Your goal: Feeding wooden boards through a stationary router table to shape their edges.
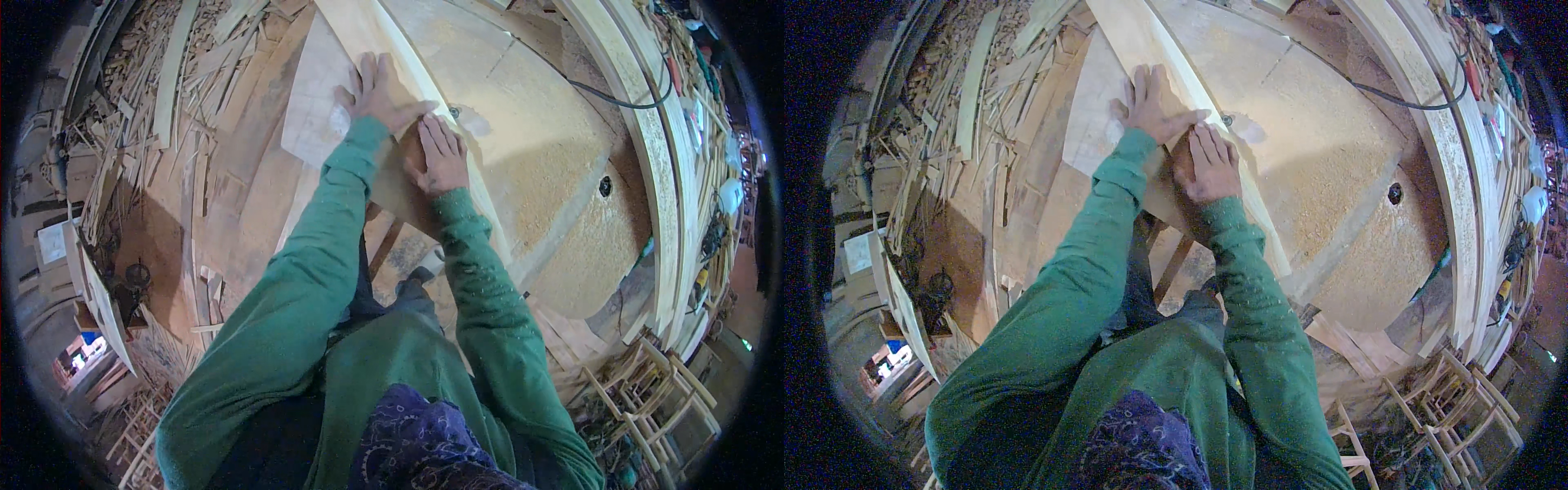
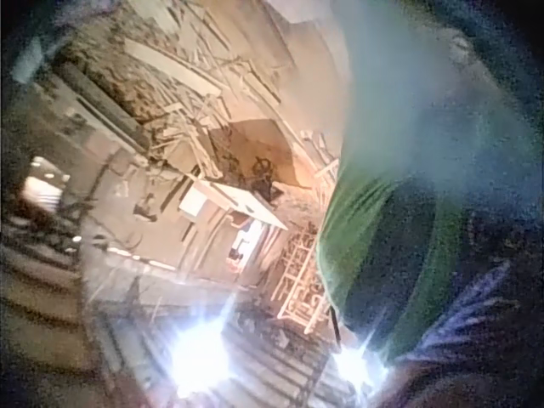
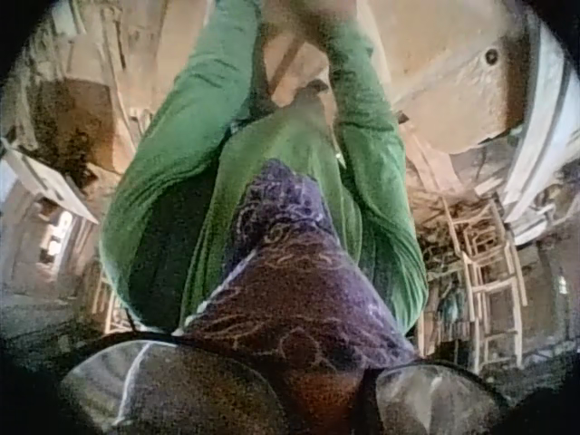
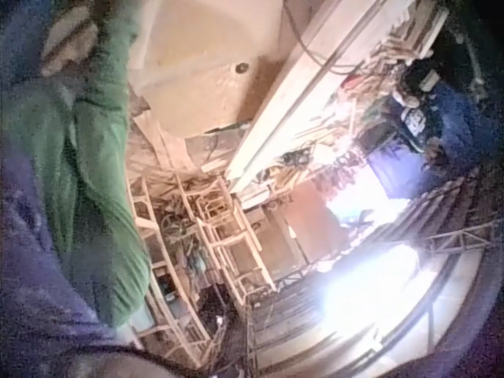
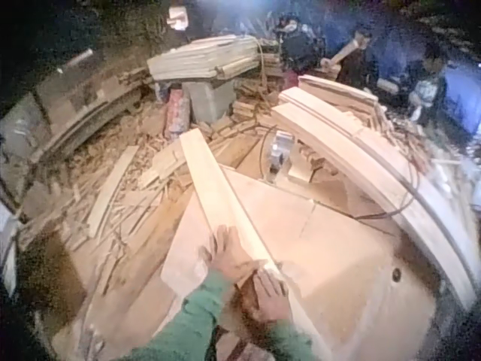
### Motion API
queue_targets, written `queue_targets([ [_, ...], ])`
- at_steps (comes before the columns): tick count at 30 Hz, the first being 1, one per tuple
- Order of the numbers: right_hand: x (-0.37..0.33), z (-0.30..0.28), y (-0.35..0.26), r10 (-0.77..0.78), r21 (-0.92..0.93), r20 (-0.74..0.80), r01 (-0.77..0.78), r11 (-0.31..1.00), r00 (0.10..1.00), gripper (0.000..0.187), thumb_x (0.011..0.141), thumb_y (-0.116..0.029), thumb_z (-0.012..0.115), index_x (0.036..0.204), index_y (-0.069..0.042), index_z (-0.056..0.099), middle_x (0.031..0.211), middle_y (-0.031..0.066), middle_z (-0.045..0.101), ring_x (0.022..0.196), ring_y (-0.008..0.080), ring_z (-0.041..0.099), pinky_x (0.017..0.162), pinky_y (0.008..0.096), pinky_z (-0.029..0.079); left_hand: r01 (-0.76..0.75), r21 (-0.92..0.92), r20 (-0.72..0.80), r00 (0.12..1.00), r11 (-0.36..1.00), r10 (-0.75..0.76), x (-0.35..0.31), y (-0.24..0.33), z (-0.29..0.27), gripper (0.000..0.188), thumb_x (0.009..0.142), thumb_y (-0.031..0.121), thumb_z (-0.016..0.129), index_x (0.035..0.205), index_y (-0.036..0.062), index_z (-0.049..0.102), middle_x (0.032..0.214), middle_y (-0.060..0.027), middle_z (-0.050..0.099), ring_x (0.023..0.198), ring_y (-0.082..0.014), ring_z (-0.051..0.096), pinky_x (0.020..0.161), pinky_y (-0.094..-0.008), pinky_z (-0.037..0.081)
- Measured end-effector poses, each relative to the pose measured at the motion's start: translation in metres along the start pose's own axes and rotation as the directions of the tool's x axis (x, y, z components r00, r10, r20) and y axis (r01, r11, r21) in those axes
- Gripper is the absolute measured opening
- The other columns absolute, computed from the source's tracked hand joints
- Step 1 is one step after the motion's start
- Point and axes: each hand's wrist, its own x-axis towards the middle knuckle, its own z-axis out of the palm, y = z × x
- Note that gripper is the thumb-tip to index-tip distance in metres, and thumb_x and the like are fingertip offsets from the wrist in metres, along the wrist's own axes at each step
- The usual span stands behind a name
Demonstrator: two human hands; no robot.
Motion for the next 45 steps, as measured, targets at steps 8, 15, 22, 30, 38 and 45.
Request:
queue_targets([
  [8,-0.045,-0.026,-0.003,-0.109,0.083,-0.01,0.11,0.991,0.994,0.063,0.087,-0.029,0.067,0.14,-0.002,0.047,0.149,0.0158,0.044,0.143,0.0325,0.035,0.115,0.0478,0.028,0.029,-0.037,-0.011,1.0,0.999,-0.029,-0.005,0.0,-0.005,0.128,0.059,0.077,0.073,0.157,0.013,0.019,0.165,-0.0128,0.006,0.152,-0.0346,0.001,0.114,-0.0697,0.001],
  [15,-0.107,-0.056,-0.013,0.067,-0.014,0.059,-0.066,0.998,0.996,0.064,0.091,-0.031,0.064,0.145,-0.004,0.043,0.152,0.0134,0.042,0.143,0.0334,0.036,0.116,0.0469,0.028,0.008,-0.031,-0.025,1.0,1.0,-0.008,0.003,-0.007,0.001,0.131,0.059,0.079,0.072,0.159,0.0151,0.015,0.166,-0.0122,0.005,0.153,-0.0345,0.001,0.115,-0.0684,0.002],
  [22,-0.054,-0.035,-0.008,0.049,-0.02,0.092,-0.047,0.999,0.995,0.067,0.091,-0.034,0.06,0.147,-0.003,0.041,0.154,0.0133,0.039,0.146,0.0294,0.031,0.117,0.0469,0.025,0.006,-0.097,-0.044,0.999,0.995,-0.01,0.059,-0.034,-0.007,0.131,0.057,0.081,0.072,0.158,0.0171,0.019,0.166,-0.0103,0.008,0.153,-0.0302,0.003,0.116,-0.0668,0.003],
  [30,0.015,-0.007,-0.008,0.01,0.022,0.062,-0.012,1.0,0.998,0.065,0.093,-0.034,0.059,0.147,-0.003,0.04,0.155,0.0128,0.037,0.147,0.0287,0.029,0.118,0.0465,0.023,0.003,-0.105,-0.141,0.99,0.994,-0.018,0.111,-0.062,-0.017,0.135,0.055,0.081,0.074,0.157,0.0112,0.019,0.164,-0.0167,0.01,0.153,-0.0314,0.006,0.118,-0.0622,0.006],
  [38,0.081,0.017,-0.016,0.001,0.028,0.066,-0.003,1.0,0.998,0.064,0.093,-0.037,0.056,0.145,-0.003,0.042,0.155,0.0123,0.038,0.147,0.0288,0.028,0.119,0.0459,0.021,0.017,-0.461,-0.146,0.985,0.887,-0.095,0.221,-0.158,0.004,0.137,0.047,0.066,0.09,0.152,0.0059,0.026,0.157,-0.0199,0.028,0.142,-0.0347,0.035,0.113,-0.0526,0.035],
  [45,0.118,0.033,-0.018,-0.024,-0.03,0.084,0.027,0.999,0.996,0.065,0.09,-0.037,0.058,0.144,-0.003,0.043,0.154,0.0122,0.038,0.147,0.029,0.028,0.119,0.0463,0.021,0.268,-0.685,0.278,0.956,0.677,-0.097,0.305,-0.202,0.022,0.06,0.07,0.026,0.09,0.119,0.0001,0.068,0.123,-0.0096,0.068,0.111,-0.0215,0.063,0.097,-0.0336,0.052],
])
